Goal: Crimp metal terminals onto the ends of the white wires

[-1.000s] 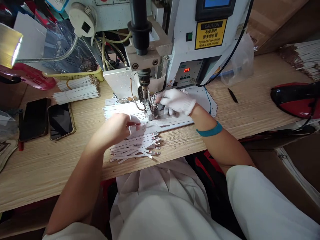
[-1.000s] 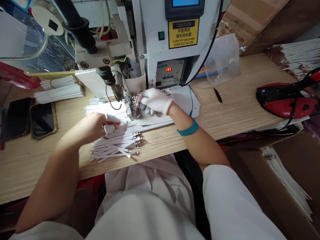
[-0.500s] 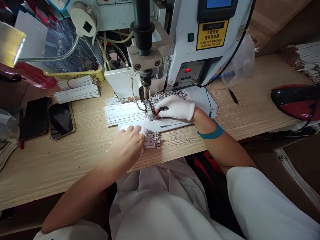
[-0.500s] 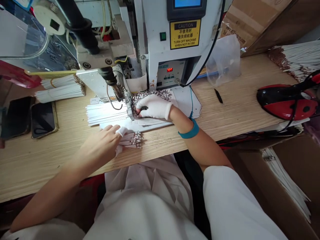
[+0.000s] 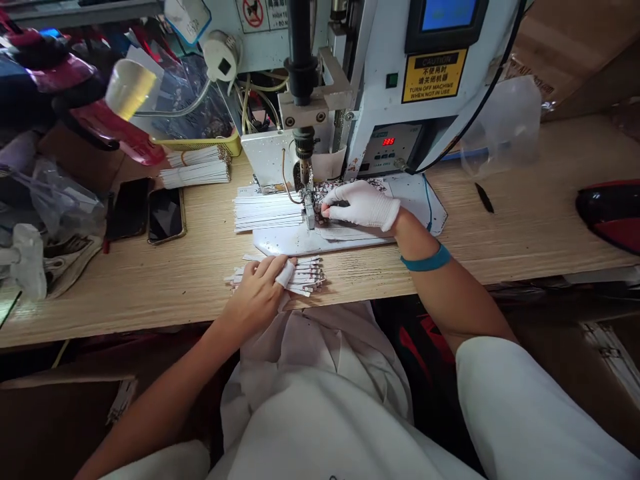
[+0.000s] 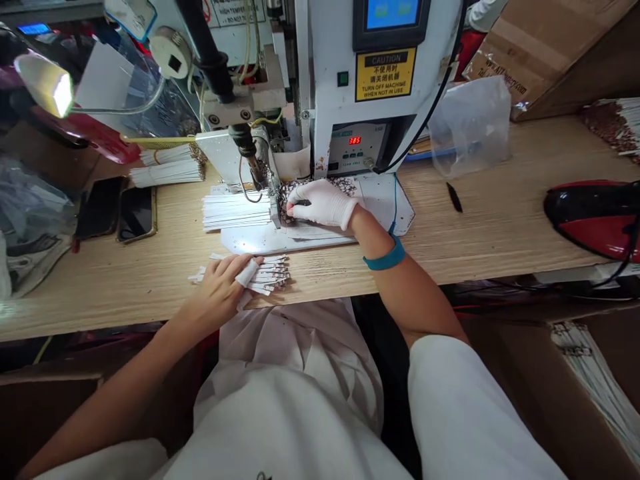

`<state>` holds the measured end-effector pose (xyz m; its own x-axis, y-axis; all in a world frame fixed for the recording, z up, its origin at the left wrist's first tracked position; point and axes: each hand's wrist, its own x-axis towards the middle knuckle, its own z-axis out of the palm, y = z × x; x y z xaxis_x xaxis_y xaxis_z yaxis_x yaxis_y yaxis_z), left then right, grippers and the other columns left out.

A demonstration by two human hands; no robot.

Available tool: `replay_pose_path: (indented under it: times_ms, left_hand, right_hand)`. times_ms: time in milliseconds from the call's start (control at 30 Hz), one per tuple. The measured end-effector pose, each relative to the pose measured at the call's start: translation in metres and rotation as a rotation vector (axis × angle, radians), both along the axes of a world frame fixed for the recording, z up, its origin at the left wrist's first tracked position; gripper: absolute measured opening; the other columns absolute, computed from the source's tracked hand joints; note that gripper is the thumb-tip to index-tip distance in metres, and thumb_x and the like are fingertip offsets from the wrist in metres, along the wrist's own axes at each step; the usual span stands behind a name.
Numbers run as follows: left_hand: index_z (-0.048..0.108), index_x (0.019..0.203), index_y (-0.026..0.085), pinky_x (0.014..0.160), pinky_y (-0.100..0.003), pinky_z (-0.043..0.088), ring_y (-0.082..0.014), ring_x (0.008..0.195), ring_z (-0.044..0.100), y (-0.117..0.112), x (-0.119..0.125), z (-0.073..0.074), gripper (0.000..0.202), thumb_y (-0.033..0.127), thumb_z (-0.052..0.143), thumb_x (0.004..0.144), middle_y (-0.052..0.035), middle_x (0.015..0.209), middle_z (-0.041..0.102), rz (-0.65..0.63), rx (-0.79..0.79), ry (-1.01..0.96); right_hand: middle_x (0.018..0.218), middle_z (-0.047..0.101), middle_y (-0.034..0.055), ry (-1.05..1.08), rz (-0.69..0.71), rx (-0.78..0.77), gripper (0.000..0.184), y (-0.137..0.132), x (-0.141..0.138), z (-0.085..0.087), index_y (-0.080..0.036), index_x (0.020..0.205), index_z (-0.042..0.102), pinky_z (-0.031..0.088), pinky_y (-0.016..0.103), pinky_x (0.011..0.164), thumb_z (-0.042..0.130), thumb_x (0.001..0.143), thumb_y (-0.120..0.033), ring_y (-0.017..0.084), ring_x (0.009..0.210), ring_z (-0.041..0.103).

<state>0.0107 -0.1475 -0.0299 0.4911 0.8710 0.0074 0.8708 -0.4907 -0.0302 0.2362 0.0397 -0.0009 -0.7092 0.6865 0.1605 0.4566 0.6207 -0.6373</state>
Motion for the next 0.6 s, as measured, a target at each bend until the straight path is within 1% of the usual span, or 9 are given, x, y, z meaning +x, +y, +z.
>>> replay_pose_path:
  times_ms: [67,133,200,233,300,367,467,533,600]
  left_hand:
    - [0.052,0.128,0.010,0.089,-0.044,0.042,-0.0311,0.108,0.052,0.010,0.001,0.012,0.041,0.020,0.043,0.090,-0.0197,0.124,0.055,-0.015,-0.088,0.069]
    - [0.061,0.109,0.011,0.083,-0.039,0.045,-0.0279,0.096,0.056,0.020,0.002,0.023,0.029,0.014,0.046,0.084,-0.0166,0.106,0.061,-0.014,-0.204,0.105]
    - [0.063,0.091,0.013,0.076,-0.035,0.046,-0.0250,0.087,0.057,0.028,0.001,0.030,0.023,0.006,0.047,0.077,-0.0138,0.094,0.062,0.040,-0.293,0.123]
    - [0.062,0.086,0.013,0.072,-0.033,0.045,-0.0233,0.082,0.058,0.031,0.000,0.033,0.022,0.003,0.046,0.073,-0.0130,0.091,0.062,0.074,-0.322,0.117]
    - [0.059,0.080,0.015,0.065,-0.030,0.044,-0.0199,0.074,0.057,0.033,-0.007,0.039,0.017,0.005,0.049,0.071,-0.0110,0.090,0.061,0.114,-0.365,0.040]
    - [0.057,0.076,0.016,0.062,-0.028,0.042,-0.0174,0.068,0.055,0.030,-0.019,0.045,0.004,0.016,0.054,0.075,-0.0069,0.083,0.061,0.153,-0.379,-0.123]
    - [0.057,0.075,0.017,0.066,-0.028,0.044,-0.0169,0.070,0.055,0.020,-0.041,0.055,0.014,0.030,0.056,0.079,-0.0033,0.074,0.060,0.227,-0.280,-0.500]
    - [0.060,0.086,0.017,0.070,-0.028,0.046,-0.0165,0.074,0.056,0.012,-0.053,0.060,0.015,0.031,0.057,0.081,-0.0031,0.079,0.061,0.244,-0.153,-0.805]
    - [0.059,0.104,0.019,0.068,-0.028,0.045,-0.0152,0.073,0.056,0.007,-0.059,0.058,0.026,0.032,0.060,0.081,-0.0020,0.082,0.060,0.247,-0.037,-1.064]
  right_hand:
    - [0.085,0.072,0.0013,-0.005,-0.008,0.006,0.013,-0.001,0.001,0.001,-0.019,0.082,0.074,0.044,0.029,0.079,0.063,0.079,-0.025,0.018,0.084,0.064]
    - [0.087,0.073,0.0022,0.001,-0.007,0.008,0.014,-0.002,0.002,0.001,-0.018,0.083,0.074,0.044,0.029,0.080,0.063,0.080,-0.025,0.018,0.085,0.064]
    - [0.089,0.073,0.0031,0.007,-0.008,0.014,0.014,-0.003,0.004,0.002,-0.018,0.083,0.074,0.044,0.030,0.081,0.062,0.080,-0.025,0.019,0.087,0.064]
    - [0.089,0.072,0.0036,0.004,-0.009,0.019,0.014,-0.003,0.005,0.002,-0.018,0.083,0.073,0.045,0.031,0.080,0.061,0.080,-0.025,0.019,0.087,0.064]
    - [0.087,0.072,0.0042,-0.013,-0.013,0.037,0.015,-0.003,0.006,0.001,-0.018,0.083,0.073,0.045,0.032,0.080,0.061,0.081,-0.026,0.021,0.086,0.064]
    - [0.085,0.072,0.0045,-0.030,-0.013,0.060,0.015,-0.001,0.006,0.000,-0.019,0.082,0.073,0.045,0.033,0.079,0.061,0.082,-0.027,0.021,0.085,0.064]
    - [0.084,0.072,0.0040,-0.046,-0.022,0.087,0.013,0.001,0.005,-0.003,-0.020,0.082,0.073,0.046,0.034,0.079,0.062,0.081,-0.028,0.021,0.084,0.064]
    - [0.084,0.072,0.0037,-0.050,-0.026,0.091,0.012,0.000,0.004,-0.004,-0.020,0.083,0.073,0.047,0.034,0.079,0.063,0.081,-0.027,0.021,0.084,0.065]
    - [0.086,0.072,0.0037,-0.037,-0.025,0.084,0.012,-0.002,0.003,-0.005,-0.020,0.083,0.073,0.047,0.034,0.080,0.064,0.081,-0.027,0.021,0.086,0.065]
